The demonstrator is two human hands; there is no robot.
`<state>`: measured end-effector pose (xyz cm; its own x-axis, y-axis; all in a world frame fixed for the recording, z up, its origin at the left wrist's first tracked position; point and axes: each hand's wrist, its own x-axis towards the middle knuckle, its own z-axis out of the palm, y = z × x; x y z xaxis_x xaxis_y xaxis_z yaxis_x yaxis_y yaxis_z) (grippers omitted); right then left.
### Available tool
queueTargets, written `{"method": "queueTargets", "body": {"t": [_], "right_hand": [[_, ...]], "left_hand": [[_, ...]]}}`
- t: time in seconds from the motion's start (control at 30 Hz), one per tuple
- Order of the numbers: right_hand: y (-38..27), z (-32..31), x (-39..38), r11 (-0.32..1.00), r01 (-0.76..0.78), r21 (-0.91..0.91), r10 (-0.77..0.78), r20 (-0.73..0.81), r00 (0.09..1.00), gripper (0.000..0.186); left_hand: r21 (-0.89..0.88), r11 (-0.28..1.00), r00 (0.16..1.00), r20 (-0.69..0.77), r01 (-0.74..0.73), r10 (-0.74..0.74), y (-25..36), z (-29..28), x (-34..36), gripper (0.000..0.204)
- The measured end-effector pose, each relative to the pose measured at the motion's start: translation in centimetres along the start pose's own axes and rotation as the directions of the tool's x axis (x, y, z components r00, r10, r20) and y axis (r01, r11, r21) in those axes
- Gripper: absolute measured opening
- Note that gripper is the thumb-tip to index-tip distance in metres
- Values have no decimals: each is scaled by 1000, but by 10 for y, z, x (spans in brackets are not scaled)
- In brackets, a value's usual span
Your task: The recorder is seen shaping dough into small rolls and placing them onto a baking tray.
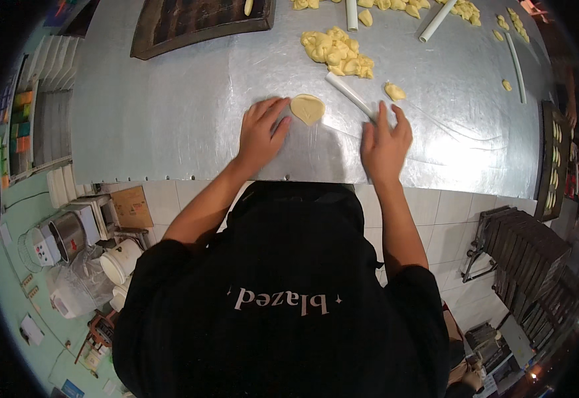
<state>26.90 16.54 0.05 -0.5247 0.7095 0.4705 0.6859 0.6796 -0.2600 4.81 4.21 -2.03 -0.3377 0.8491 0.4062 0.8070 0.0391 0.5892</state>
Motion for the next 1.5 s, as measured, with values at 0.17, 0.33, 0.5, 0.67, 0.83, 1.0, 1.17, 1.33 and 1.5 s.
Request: {"method": "queueTargets", "body": {"t": [0.17,0.33,0.5,0.67,0.83,1.0,1.17,1.33,1.5], "right_hand": [[-45,49,29,939,-78,336,13,191,981,26],[-49,55,28,914,-138,381,10,318,948,16],[-53,55,10,957,27,290,-97,230,968,38],[-64,49,-19,998,53,44,-66,393,917,69],[-76,15,-53,994,70,78,-100,502,859,71],[-105,61,22,997,57,45,-66,244,968,75],[-116,53,-29,992,127,-29,-95,507,857,82],[-113,74,-5,997,73,-24,-57,411,910,75],[-86,34,78,796,-346,497,253,245,936,40]], "left_hand": [[20,1000,991,137,0,-3,-15,25,44,21],[-108,993,989,146,42,-26,-16,27,37,9],[-30,998,974,216,-57,62,-5,8,22,44],[188,947,870,472,-261,145,-8,3,-1,76],[118,938,791,577,-327,203,-7,-32,-46,77],[-183,974,910,366,-136,195,-20,-38,-52,61],[-417,903,989,138,100,-46,-32,-38,-63,54],[-532,822,979,94,203,-181,-29,-34,-57,50],[-256,967,998,55,-1,16,-24,-21,-1,42]]}}
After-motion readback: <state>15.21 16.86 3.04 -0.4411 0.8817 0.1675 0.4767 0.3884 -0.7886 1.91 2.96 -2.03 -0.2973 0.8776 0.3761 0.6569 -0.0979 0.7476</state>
